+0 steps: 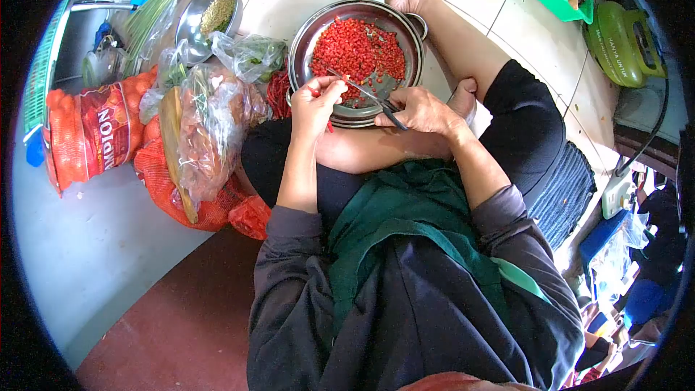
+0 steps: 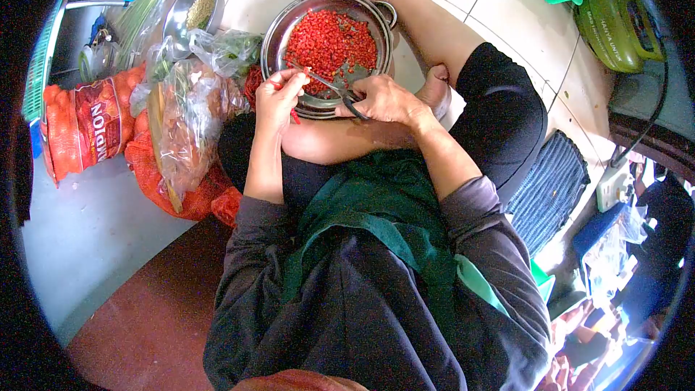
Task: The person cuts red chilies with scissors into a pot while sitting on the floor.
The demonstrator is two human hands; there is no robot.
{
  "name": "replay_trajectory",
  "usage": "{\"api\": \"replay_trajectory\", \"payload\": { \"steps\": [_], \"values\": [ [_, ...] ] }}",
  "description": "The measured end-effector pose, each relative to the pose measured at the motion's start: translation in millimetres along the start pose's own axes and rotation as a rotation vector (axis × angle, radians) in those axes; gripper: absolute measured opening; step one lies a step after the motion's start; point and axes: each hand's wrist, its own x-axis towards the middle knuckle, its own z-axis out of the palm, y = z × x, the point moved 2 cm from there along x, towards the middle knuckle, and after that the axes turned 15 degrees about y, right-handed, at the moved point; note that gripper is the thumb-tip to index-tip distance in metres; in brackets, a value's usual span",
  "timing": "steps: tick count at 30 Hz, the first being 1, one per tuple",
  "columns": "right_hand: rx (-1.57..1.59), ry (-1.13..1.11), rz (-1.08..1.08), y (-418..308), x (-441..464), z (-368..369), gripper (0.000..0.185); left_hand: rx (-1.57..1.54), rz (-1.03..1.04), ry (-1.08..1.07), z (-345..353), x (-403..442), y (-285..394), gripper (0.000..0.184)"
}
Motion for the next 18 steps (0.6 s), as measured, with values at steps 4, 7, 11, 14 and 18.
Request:
{"api": "replay_trajectory", "payload": {
  "steps": [4,7,11,14,18],
  "values": [
    [-0.086,0.041,-0.051,-9,-3,-6,0.041,-0.078,-0.051,-0.011,-4,3,-7,0.014],
    [-0.068,0.023,-0.029,-10,-4,-4,0.053,-0.101,-0.072,0.016,-7,5,-7,0.015],
    [-0.073,-0.007,-0.027,-15,-6,-2,0.058,-0.105,-0.044,0.006,-1,2,-4,0.013],
    [-0.078,0.017,-0.036,-15,-4,-1,0.057,-0.093,-0.032,-0.016,3,0,-4,0.013],
    [-0.033,0.036,-0.027,-9,-3,0,0.057,-0.088,-0.005,-0.009,4,-1,0,0.013]
  ]
}}
